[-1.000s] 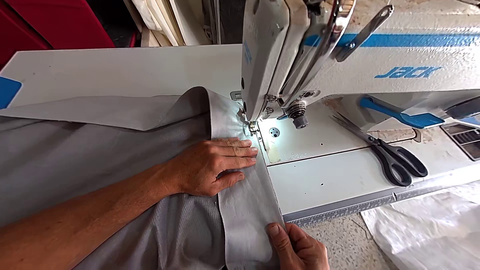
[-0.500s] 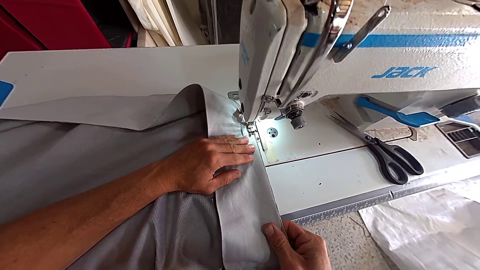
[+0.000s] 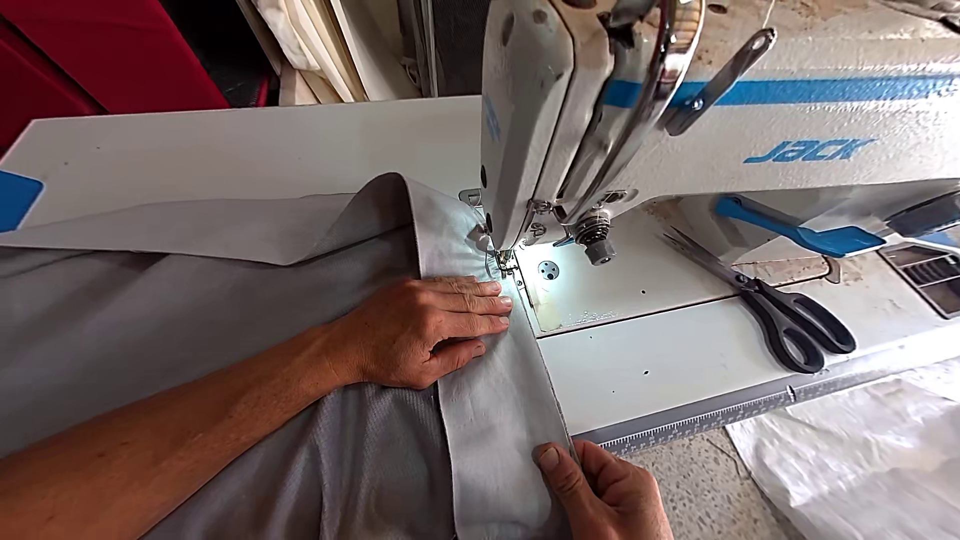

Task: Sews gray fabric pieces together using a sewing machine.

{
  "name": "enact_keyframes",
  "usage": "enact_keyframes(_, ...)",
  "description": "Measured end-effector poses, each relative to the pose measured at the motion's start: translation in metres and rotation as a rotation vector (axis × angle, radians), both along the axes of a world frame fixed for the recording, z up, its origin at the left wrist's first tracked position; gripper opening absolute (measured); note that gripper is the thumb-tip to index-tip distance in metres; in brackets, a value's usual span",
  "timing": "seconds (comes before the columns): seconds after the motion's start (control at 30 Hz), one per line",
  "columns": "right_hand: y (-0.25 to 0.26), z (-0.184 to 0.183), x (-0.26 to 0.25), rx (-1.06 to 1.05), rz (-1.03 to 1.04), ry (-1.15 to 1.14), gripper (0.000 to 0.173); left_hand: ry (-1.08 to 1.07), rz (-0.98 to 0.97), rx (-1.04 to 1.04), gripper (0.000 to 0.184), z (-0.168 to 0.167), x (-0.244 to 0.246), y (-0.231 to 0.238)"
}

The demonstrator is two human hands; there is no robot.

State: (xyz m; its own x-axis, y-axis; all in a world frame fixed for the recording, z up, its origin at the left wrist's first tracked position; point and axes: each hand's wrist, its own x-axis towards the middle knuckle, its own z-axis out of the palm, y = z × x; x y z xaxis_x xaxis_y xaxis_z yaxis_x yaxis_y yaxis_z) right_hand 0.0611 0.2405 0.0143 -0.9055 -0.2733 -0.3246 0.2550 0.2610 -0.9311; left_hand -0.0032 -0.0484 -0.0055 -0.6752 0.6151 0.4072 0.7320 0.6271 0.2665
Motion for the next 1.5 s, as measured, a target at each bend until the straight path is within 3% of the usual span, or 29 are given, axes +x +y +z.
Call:
enact_keyframes(1.27, -0.001, 0.001, -0.005, 0.042, 0.035, 0.014, 0.017, 0.097, -0.027, 0.077, 0.027, 0.001, -0.02, -0.019)
enact_keyframes(1.37, -0.004, 0.002, -0.005, 0.042, 0.043, 0.012, 0.018, 0.11, 0.131, 0.041, 0.026, 0.011, -0.009, -0.009)
enact_keyframes(1.5, -0.005, 0.002, -0.006, 0.039, 0.05, 0.004, 0.018, -0.089, 0.495, 0.085, 0.036, 0.039, 0.039, 0.042)
